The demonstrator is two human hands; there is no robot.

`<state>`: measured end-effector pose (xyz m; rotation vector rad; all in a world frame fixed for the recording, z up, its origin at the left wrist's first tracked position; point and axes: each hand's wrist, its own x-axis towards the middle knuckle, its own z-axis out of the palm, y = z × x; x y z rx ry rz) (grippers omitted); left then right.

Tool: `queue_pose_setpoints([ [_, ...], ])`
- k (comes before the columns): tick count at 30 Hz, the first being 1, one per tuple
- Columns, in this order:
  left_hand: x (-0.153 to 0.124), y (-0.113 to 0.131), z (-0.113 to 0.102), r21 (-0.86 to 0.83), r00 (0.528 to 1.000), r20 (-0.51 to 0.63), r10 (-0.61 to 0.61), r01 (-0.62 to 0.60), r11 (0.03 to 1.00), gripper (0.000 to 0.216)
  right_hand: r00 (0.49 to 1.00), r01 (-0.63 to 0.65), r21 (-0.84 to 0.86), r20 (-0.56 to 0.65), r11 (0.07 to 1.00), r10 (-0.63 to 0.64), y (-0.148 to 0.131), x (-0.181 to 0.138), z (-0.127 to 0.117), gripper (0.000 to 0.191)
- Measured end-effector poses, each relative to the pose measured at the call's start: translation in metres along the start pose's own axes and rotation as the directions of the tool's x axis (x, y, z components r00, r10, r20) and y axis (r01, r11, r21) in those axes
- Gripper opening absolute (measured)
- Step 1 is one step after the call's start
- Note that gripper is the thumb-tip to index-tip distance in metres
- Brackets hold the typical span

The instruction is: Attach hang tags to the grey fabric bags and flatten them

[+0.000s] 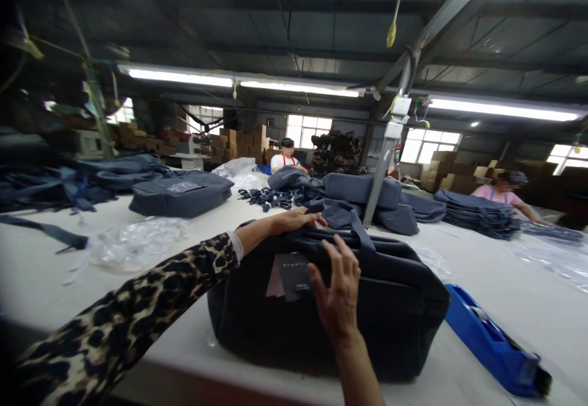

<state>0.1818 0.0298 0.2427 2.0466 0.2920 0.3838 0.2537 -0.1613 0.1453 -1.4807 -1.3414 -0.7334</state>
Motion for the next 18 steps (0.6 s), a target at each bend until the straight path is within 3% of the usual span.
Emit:
queue_pose_setpoints([
  [2,-0.001,0.001,0.000,0.023,1.000,0.006,0.003,-0.003,1.000,0.058,0.987,-0.134,-0.022,-0.093,0.991,0.132,0.031,0.028,-0.014,0.048],
  [3,-0.001,0.001,0.000,0.035,1.000,0.009,0.004,-0.004,0.999,0.058,0.976,-0.207,-0.054,-0.076,0.977,0.203,0.047,0.040,-0.018,0.054],
  [6,-0.002,0.003,-0.001,0.045,1.000,0.028,0.004,-0.005,0.999,0.058,0.932,-0.342,-0.079,0.099,0.936,0.349,0.082,0.065,-0.020,0.071],
  [9,-0.005,0.006,-0.003,-0.007,0.995,0.086,-0.045,0.046,0.999,0.067,0.908,-0.381,-0.007,0.184,0.925,0.375,0.091,0.072,-0.020,0.076],
  [12,-0.012,0.012,-0.005,-0.142,0.976,0.191,-0.104,0.132,0.981,0.085,0.889,-0.382,0.002,0.273,0.924,0.367,0.086,0.068,-0.028,0.063],
  [15,-0.017,0.018,-0.008,-0.252,0.955,0.272,-0.115,0.186,0.950,0.100,0.900,-0.277,0.121,0.379,0.953,0.214,0.080,0.061,-0.041,0.039],
  [18,-0.017,0.021,-0.013,-0.234,0.946,0.297,-0.127,0.201,0.951,0.105,0.930,-0.223,0.275,0.347,0.935,0.120,0.078,0.051,-0.054,0.027],
])
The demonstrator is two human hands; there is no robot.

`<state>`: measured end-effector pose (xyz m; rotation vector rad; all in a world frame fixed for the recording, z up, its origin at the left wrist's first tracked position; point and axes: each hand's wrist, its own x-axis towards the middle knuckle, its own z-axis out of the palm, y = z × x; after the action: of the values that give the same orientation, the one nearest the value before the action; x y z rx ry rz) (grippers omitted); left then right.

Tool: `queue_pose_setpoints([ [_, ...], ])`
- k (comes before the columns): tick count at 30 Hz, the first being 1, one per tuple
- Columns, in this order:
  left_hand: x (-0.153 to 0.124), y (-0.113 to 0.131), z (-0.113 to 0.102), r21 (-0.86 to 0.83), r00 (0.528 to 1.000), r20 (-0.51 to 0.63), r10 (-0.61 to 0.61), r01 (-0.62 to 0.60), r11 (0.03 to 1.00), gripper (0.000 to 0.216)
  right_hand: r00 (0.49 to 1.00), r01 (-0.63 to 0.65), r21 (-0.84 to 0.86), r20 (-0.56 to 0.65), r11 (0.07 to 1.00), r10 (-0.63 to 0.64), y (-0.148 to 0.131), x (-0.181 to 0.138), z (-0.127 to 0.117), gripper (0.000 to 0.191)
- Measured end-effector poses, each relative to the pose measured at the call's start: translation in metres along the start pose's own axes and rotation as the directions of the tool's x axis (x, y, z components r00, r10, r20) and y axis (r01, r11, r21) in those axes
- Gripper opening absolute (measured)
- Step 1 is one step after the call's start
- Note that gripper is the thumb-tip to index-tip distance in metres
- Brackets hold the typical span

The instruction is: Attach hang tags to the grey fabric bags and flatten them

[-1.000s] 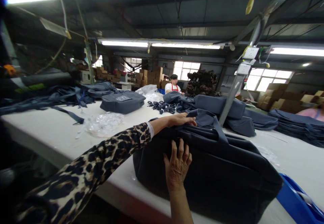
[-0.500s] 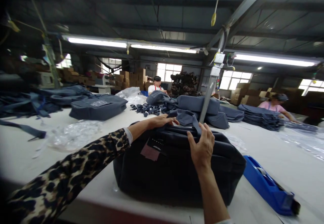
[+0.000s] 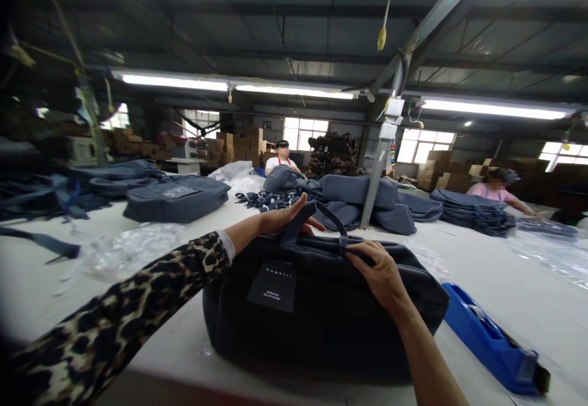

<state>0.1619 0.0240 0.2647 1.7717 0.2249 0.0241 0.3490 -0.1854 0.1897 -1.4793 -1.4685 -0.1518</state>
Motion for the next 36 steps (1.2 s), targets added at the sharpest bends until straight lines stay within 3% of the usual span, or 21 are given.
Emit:
queue_pose_setpoints([
  [4,0.002,0.001,-0.007,0.047,0.999,0.037,-0.019,0.017,0.999,0.102,0.985,-0.046,0.277,-0.145,0.960,0.089,0.001,-0.026,-0.019,0.021],
  [5,0.002,0.001,-0.009,0.049,0.997,0.067,-0.026,0.023,0.999,0.100,0.989,-0.061,0.316,-0.109,0.947,0.100,0.001,-0.033,-0.027,0.021],
  [7,0.003,0.000,-0.011,0.043,0.989,0.140,-0.045,0.039,0.998,0.095,0.995,-0.069,0.310,0.093,0.948,0.042,0.000,-0.044,-0.043,0.026],
  [9,0.003,0.000,-0.012,0.030,0.977,0.205,-0.065,0.061,0.998,0.093,0.953,-0.086,0.251,0.302,0.964,0.007,-0.003,-0.051,-0.056,0.036],
  [10,0.003,0.000,-0.012,0.023,0.972,0.223,-0.069,0.065,0.998,0.094,0.942,-0.127,0.227,0.332,0.966,0.046,-0.005,-0.053,-0.059,0.041],
  [12,0.003,0.000,-0.011,0.013,0.969,0.240,-0.068,0.067,0.998,0.098,0.945,-0.254,0.181,0.257,0.950,0.204,-0.008,-0.052,-0.058,0.048],
  [14,0.002,0.002,-0.009,0.002,0.967,0.246,-0.067,0.068,0.998,0.102,0.952,-0.302,0.066,0.080,0.951,0.297,-0.012,-0.048,-0.049,0.046],
  [17,-0.001,0.007,-0.004,-0.005,0.971,0.223,-0.090,0.093,0.996,0.105,0.991,-0.134,-0.368,-0.071,0.920,0.116,-0.023,-0.039,-0.031,0.047],
  [19,-0.004,0.010,0.000,0.000,0.975,0.190,-0.118,0.120,0.993,0.105,0.999,0.016,-0.629,-0.029,0.777,-0.044,-0.032,-0.034,-0.023,0.041],
  [21,-0.007,0.013,0.003,0.010,0.978,0.168,-0.123,0.123,0.992,0.102,0.990,0.123,-0.744,0.044,0.657,-0.136,-0.041,-0.031,-0.019,0.033],
  [23,-0.010,0.015,0.006,0.026,0.980,0.169,-0.106,0.104,0.994,0.097,0.980,0.190,-0.755,0.106,0.628,-0.169,-0.046,-0.031,-0.016,0.029],
  [25,-0.009,0.017,0.007,0.074,0.974,0.196,-0.117,0.104,0.992,0.088,0.972,0.236,-0.709,0.174,0.664,-0.159,-0.047,-0.034,-0.012,0.030],
  [28,0.004,0.016,0.009,0.281,0.978,0.161,-0.131,0.082,0.956,0.067,0.964,0.253,-0.679,0.240,0.689,-0.118,-0.041,-0.040,-0.002,0.036],
  [32,0.033,0.009,0.016,0.611,0.989,0.110,-0.094,0.008,0.792,0.047,0.956,0.287,-0.675,0.251,0.680,-0.154,-0.036,-0.045,0.008,0.034],
  [36,0.047,0.006,0.024,0.663,0.980,0.153,-0.125,-0.007,0.749,0.035,0.956,0.294,-0.635,0.216,0.715,-0.200,-0.038,-0.048,0.005,0.038],
])
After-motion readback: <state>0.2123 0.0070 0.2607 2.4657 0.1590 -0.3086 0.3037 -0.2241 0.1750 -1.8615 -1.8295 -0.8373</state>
